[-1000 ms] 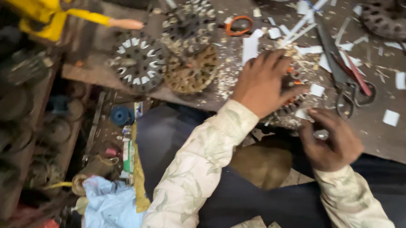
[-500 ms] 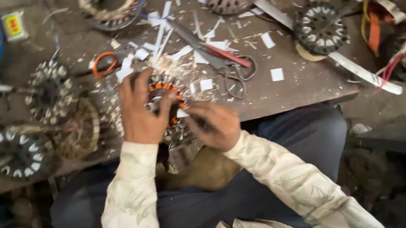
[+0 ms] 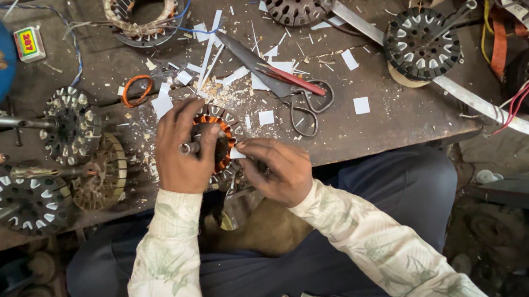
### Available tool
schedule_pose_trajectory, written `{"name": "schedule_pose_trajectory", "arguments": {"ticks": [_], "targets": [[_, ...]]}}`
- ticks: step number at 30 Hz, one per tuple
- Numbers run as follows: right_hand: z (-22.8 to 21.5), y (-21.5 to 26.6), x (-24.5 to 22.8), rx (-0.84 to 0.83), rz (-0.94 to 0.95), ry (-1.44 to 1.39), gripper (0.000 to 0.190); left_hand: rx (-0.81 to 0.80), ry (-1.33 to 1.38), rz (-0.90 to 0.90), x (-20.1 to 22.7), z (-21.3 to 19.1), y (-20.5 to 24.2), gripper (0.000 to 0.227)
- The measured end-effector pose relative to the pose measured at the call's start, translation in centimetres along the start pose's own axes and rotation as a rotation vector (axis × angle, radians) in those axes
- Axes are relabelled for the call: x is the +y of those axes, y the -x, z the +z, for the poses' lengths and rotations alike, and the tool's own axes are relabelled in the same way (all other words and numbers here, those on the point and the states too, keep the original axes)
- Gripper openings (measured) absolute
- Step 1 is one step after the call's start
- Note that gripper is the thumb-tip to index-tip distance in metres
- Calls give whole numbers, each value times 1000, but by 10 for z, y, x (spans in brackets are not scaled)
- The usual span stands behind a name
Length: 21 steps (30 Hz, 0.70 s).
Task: The person sits on the floor and assembles a motor rotor by inserting small white rectangular insulating pieces into the slots of a copper-wound core. They use their hands to press the pieces into place and occasionally use scissors to trim excess material from the insulation.
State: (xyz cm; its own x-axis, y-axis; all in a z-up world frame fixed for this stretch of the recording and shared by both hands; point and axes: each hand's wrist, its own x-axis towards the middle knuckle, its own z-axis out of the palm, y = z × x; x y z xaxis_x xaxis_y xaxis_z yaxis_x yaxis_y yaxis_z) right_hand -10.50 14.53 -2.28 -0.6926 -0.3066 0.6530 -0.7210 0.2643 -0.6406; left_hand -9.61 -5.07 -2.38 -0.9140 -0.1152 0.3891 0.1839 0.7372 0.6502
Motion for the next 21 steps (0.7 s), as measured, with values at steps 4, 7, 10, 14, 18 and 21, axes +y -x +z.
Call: {"name": "schedule_pose_trajectory", "arguments": {"ticks": [4,7,10,14,18,21], "targets": [[3,0,-1,-9,28,9,28,-6,27,3,1,-2,-1,50],[4,1,0,-4,36,10,29,-6,2,10,0,-2,-1,51],[4,0,-2,-10,46,5,29,-3,11,2,1,-3,-1,51],[0,-2,-5,-37,80,35,30,-13,22,-4,4,-6,-6,51],[-4,-2,0,-60,122,-1,30,-31,3,-20,7,-5,-10,51],[-4,1,8,-69,180,-26,30,-53,-3,-50,8,-6,-14,51]]}}
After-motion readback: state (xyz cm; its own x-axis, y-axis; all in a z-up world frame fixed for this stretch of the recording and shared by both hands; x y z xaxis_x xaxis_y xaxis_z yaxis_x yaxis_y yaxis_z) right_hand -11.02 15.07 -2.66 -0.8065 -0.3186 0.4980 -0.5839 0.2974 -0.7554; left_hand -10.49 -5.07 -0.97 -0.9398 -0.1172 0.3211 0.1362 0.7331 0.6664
